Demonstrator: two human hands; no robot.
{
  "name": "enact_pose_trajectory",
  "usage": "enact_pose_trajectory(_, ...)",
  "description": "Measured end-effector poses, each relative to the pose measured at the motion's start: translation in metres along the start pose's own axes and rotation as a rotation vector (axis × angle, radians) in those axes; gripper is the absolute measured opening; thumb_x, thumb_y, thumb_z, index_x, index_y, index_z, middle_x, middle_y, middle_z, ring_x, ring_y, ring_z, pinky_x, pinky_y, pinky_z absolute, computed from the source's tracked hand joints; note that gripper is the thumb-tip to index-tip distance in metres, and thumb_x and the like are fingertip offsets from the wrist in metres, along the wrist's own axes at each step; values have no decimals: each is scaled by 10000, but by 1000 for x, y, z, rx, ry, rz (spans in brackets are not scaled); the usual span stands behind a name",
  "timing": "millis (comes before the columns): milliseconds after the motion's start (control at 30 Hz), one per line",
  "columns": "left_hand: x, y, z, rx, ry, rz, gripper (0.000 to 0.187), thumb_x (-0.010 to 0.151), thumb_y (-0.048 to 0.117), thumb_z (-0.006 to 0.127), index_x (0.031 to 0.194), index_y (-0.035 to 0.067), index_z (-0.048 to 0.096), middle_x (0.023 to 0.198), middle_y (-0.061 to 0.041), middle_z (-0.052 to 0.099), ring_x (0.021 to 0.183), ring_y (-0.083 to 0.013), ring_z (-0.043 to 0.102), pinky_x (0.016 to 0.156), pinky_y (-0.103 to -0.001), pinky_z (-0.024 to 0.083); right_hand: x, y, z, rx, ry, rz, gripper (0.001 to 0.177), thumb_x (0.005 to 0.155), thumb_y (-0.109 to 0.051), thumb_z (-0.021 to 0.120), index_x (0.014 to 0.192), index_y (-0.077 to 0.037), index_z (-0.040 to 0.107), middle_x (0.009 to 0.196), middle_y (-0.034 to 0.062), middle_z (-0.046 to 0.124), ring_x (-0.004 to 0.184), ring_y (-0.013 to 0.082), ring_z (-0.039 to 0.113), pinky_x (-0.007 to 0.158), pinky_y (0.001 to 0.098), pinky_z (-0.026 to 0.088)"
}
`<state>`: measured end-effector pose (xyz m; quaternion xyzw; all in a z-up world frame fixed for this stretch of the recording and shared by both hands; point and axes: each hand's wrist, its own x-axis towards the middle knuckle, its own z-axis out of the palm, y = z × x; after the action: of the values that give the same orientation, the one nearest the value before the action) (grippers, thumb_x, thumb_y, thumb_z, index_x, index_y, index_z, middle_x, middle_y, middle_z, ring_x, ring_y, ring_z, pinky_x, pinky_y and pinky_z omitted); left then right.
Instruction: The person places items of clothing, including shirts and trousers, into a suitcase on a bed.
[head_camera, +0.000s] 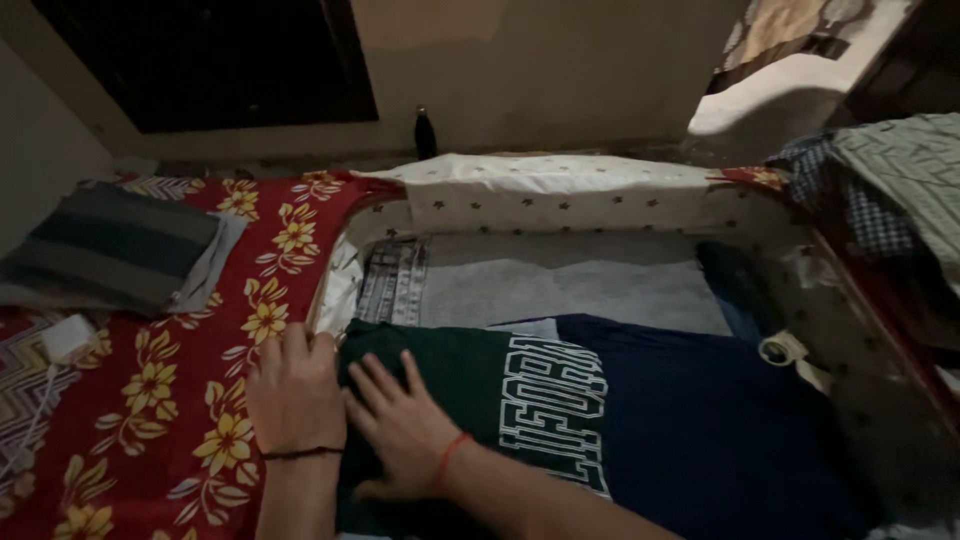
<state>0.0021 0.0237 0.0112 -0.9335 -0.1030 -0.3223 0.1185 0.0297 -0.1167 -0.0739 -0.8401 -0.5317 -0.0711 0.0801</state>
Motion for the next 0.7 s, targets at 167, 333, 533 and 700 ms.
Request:
enact_pose_trajectory(167,0,1,5,8,-42,10,63,927,150,706,944,97,735,1010,-74,661,1016,-264,650,783,-359,569,7,-4,9,-42,-110,-59,1273,643,-836,652,1547,-24,271,1619,306,154,1522,472,79,1128,740,30)
enact_pose_trajectory(333,8,6,-11,-29,-185,34,171,840,201,743,970,93,715,1031,-83,647,1044,-281,641,852,-391,567,1,19,-16,101,-101,-101,1204,634,-754,760,1587,-132,366,1685,241,243,1584,445,161,1192,728,102)
enact_pose_trajectory(533,15,57,-38,-368,-549,141,540,763,195,796,1250,91,586,1397,-114,530,1307,-303,494,1071,-435,451,-82,83,-97,11,-297,317,1283,603,-612,905,1610,-182,236,1661,235,147,1535,459,100,1174,703,124)
enact_pose_trajectory(700,-6,144,-51,-302,-1351,80,1229,812,427,896,1654,378,2,1738,-112,-101,1597,-403,-31,1224,-664,250,-149,115,-105,86,-439,773,1238,663,-609,889,1636,-303,188,1686,181,146,1557,406,133,1209,625,219)
